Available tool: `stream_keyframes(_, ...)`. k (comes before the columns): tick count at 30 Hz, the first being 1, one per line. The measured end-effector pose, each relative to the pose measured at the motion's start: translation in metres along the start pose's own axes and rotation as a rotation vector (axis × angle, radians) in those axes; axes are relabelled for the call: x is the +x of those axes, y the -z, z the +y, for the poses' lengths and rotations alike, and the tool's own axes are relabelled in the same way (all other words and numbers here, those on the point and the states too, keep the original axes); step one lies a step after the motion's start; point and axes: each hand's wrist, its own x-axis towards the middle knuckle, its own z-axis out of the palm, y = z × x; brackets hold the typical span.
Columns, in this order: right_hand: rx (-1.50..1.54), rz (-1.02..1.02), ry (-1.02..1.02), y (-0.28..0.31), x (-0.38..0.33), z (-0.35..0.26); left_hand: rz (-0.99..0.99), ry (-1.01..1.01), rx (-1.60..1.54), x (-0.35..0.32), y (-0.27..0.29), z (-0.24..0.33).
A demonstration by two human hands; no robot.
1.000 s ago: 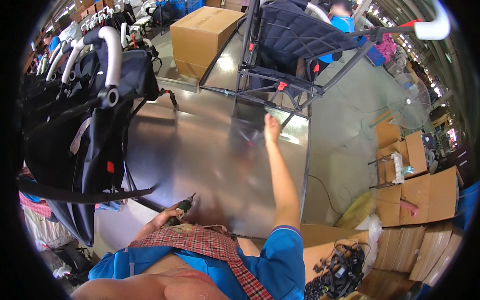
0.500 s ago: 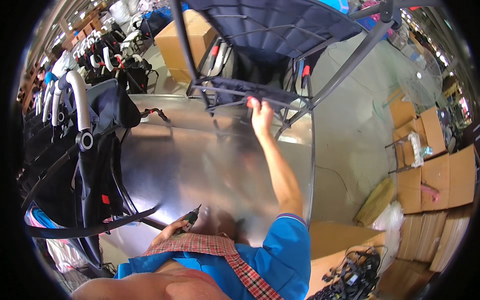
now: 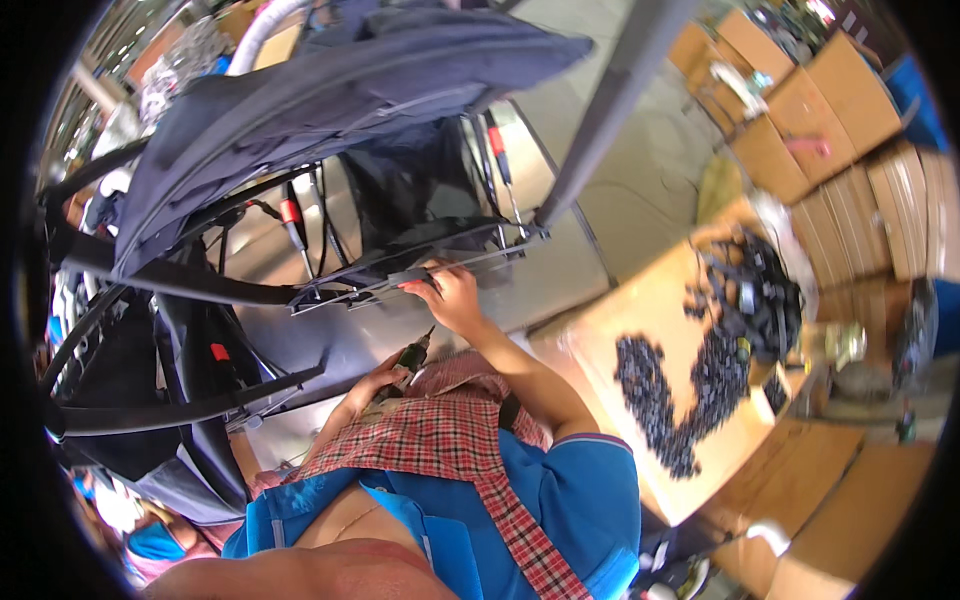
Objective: The person uses a corded electric drill to fasten black plastic fasteners onto a stroller frame. They repeatedly pick fasteners from a cardboard box, position them on the stroller, and drive them in with the drill. The person also adjusts the stroller's fabric and frame during the process.
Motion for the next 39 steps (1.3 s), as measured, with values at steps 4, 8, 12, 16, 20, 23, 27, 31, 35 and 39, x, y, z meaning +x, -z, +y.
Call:
stream_keyframes(4, -0.245, 0.014, 0.043, 0.015, -0.055, -0.020, -0.028, 0.132, -0.042, -0.019, -0.041, -0.007)
stream_keyframes(8, -0.379, -0.018, -0.012, 0.051, -0.083, -0.064, -0.121, 0.196, -0.074, -0.018, -0.065, -0.015)
stream_keyframes(12, -0.546, 0.104, -0.093, 0.130, -0.130, -0.077, -0.272, 0.206, -0.059, -0.030, -0.097, 0.013)
stream_keyframes(16, -0.884, 0.311, -0.295, 0.249, -0.207, -0.049, -0.325, 0.165, 0.000, -0.030, -0.132, 0.024)
stream_keyframes(20, -1.128, 0.398, -0.634, 0.336, -0.275, -0.046, -0.352, 0.175, -0.018, -0.014, -0.173, 0.023)
stream_keyframes(23, -1.200, 0.414, -0.596, 0.381, -0.324, -0.027, -0.402, 0.192, 0.057, 0.001, -0.211, 0.030)
stream_keyframes(27, -1.209, 0.349, -0.491, 0.404, -0.341, -0.006, -0.471, 0.173, 0.153, 0.018, -0.258, 0.035)
stream_keyframes(31, -1.256, 0.255, -0.438, 0.412, -0.341, 0.003, -0.447, 0.179, 0.282, 0.024, -0.293, 0.039)
stream_keyframes(35, -1.038, 0.442, -0.507, 0.405, -0.333, -0.006, -0.502, 0.166, 0.361, 0.021, -0.325, 0.048)
stream_keyframes(39, -0.038, 0.645, -0.612, 0.387, -0.314, -0.038, -0.597, 0.126, 0.432, 0.027, -0.339, 0.038)
